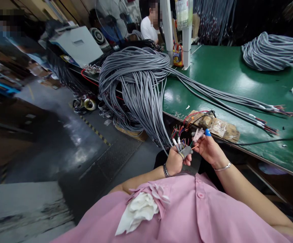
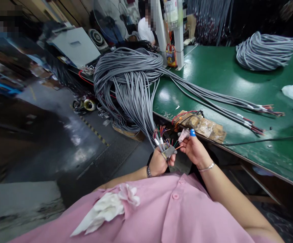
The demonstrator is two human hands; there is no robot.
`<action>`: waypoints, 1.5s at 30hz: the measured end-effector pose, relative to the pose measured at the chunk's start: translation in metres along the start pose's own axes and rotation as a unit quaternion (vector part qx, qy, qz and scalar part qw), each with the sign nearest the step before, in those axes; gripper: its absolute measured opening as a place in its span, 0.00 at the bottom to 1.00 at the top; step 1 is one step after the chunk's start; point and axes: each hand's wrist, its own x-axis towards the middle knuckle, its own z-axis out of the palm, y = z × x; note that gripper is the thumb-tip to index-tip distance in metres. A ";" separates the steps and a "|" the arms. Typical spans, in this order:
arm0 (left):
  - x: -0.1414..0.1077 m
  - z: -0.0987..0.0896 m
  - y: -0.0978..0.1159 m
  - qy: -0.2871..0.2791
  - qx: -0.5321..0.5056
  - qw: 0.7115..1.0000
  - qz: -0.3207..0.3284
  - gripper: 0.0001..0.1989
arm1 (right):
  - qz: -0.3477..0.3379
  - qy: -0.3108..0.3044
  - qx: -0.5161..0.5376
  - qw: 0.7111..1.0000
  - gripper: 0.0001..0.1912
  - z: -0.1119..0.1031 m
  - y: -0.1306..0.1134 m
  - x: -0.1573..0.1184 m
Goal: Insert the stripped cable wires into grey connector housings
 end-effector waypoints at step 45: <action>0.014 0.010 -0.009 0.048 0.068 0.996 0.015 0.19 | -0.123 0.079 0.058 0.987 0.15 0.010 0.018 0.013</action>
